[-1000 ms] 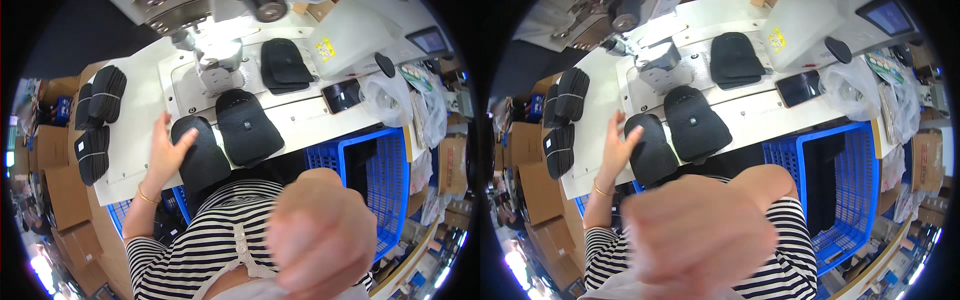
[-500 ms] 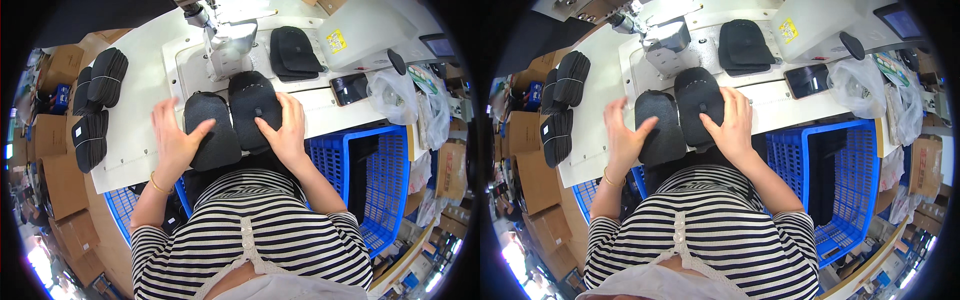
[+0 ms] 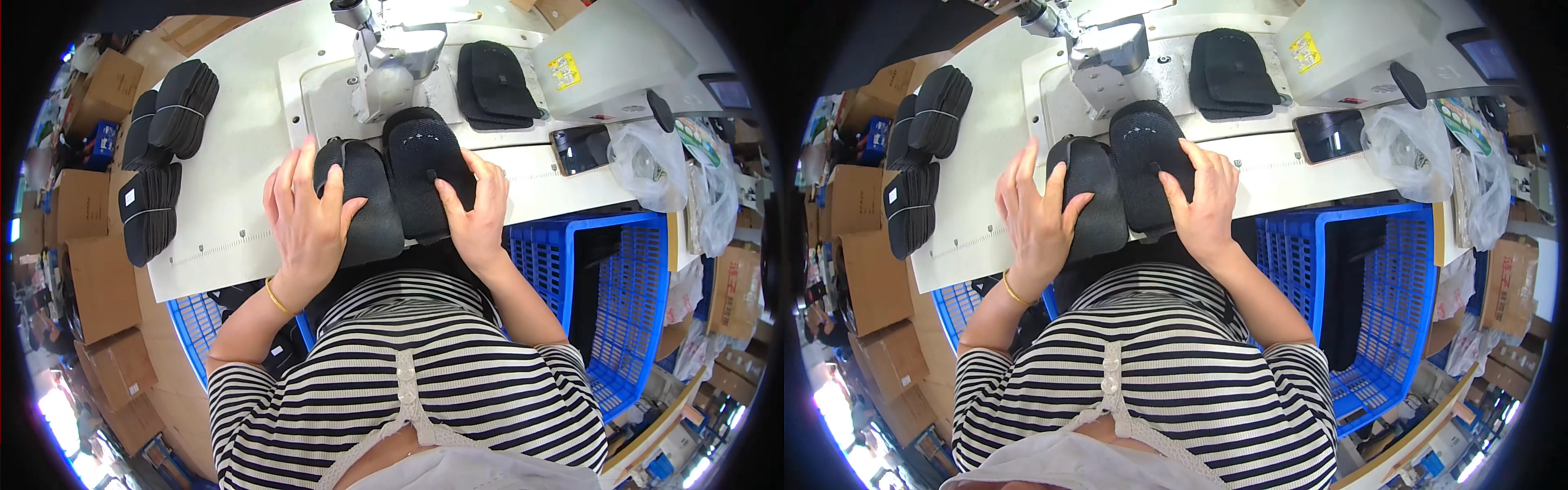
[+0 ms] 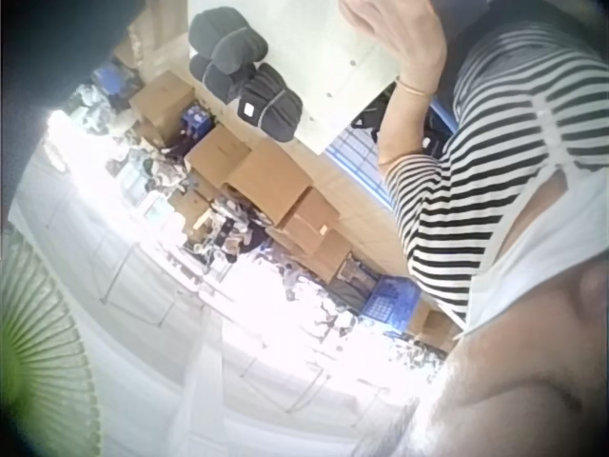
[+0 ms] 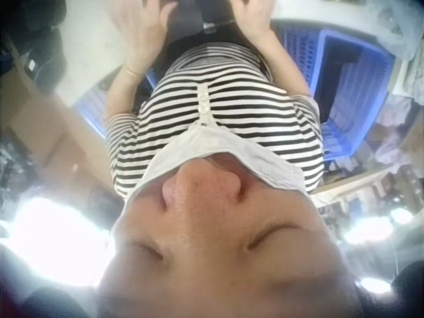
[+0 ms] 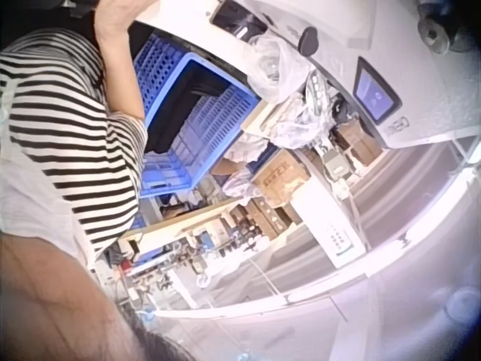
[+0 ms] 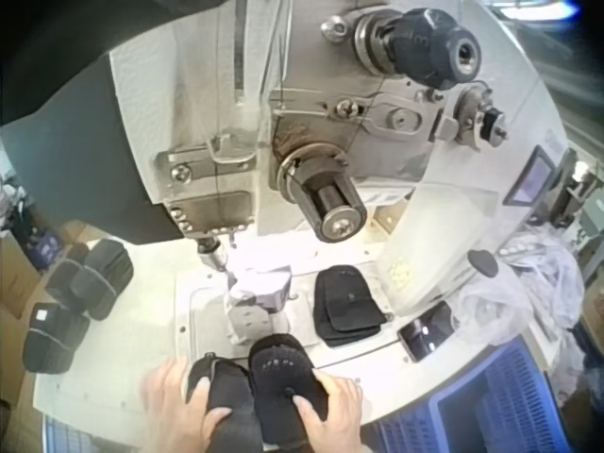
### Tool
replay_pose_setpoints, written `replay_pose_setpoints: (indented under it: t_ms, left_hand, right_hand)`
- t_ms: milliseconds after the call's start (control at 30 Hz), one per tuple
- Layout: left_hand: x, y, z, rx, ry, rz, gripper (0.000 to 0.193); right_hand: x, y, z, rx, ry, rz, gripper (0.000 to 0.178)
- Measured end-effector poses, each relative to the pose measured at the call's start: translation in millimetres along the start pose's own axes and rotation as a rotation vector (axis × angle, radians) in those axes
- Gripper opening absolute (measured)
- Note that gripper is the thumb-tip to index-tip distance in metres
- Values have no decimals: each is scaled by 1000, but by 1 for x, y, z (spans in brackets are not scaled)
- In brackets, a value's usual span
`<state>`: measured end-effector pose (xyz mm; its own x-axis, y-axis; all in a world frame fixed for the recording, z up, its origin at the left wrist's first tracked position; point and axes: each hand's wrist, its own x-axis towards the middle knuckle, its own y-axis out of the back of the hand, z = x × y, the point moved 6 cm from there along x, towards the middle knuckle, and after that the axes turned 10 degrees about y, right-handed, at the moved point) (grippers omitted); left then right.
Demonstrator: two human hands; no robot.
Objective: The person aligns fabric shoe pieces and stitches them together using a sewing machine.
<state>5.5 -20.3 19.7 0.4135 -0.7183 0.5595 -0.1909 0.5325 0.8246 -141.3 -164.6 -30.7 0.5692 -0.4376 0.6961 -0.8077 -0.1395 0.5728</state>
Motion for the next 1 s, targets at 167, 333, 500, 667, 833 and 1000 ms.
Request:
replay_pose_setpoints:
  t_ms: [167,333,500,667,833,1000]
  left_hand:
    - [12,-23,-38,-670,468,-265,52]
    - [40,-12,-50,-1830,1080,-450,23]
    - [50,-2,-16,-1812,889,-464,26]
    - [49,-7,-42,-1838,913,-183,23]
    - [49,-10,-45,-1876,923,-219,24]
    - [51,-5,-45,-1857,873,-181,25]
  right_hand:
    - [6,19,18,417,-233,287,60]
    - [70,58,-10,124,139,130,26]
    - [84,7,-43,969,-179,-151,18]
    - [64,14,-46,827,-190,-125,10]
    - [57,16,-44,842,-257,-144,9]
    - [58,15,-41,819,-221,-150,8]
